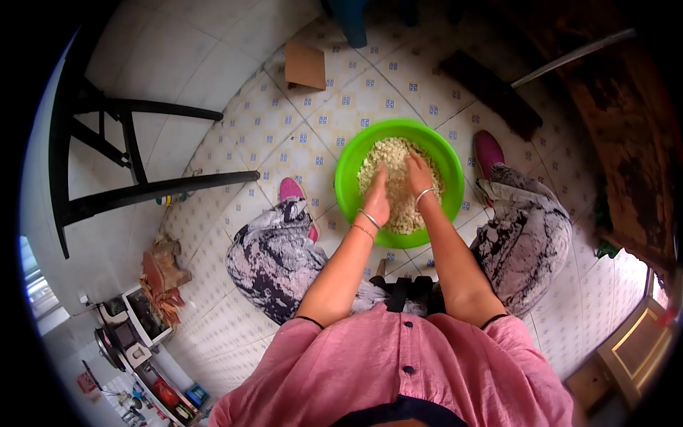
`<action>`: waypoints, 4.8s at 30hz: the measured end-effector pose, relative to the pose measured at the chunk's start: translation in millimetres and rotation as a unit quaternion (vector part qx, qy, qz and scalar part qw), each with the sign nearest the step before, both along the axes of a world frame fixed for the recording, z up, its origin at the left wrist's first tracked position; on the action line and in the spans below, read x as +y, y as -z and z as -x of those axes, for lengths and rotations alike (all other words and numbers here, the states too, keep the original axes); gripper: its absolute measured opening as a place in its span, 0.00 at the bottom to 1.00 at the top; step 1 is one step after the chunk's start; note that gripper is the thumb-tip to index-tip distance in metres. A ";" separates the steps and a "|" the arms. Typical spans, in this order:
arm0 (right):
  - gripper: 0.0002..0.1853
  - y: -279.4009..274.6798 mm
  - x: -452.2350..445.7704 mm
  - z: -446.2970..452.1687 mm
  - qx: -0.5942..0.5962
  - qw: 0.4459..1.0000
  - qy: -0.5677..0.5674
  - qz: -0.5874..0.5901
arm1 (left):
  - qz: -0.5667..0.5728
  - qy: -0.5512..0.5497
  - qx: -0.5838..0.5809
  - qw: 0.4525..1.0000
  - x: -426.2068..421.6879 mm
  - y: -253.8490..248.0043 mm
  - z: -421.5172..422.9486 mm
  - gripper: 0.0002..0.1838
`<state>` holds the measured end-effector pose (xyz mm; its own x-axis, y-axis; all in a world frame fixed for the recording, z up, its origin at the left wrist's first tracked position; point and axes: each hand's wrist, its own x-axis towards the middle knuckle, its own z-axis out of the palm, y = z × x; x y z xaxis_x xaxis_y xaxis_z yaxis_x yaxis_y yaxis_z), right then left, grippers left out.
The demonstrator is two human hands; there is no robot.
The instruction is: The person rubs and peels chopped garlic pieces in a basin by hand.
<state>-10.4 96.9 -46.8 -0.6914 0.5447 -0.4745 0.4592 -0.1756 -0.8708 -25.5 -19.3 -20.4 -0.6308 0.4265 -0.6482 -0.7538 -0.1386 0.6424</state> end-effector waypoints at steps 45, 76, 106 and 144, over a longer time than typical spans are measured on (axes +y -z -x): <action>0.15 -81.1 -48.0 1.2 0.139 0.978 -0.012 -0.155 | -0.256 -0.025 -0.120 0.959 -9.0 -0.2 24.8 0.18; 0.21 -71.0 -55.6 -12.5 0.094 0.983 -0.078 -0.136 | -0.210 -0.064 -0.123 0.968 -10.8 9.3 2.5 0.22; 0.26 -83.4 -61.2 -18.1 0.084 0.983 -0.141 -0.077 | -0.353 -0.130 -0.225 0.899 -1.6 37.2 -3.8 0.26; 0.28 -87.3 -37.1 -7.6 -0.010 0.997 -0.016 0.074 | -0.039 -0.060 -0.164 0.984 26.5 -68.8 -7.5 0.36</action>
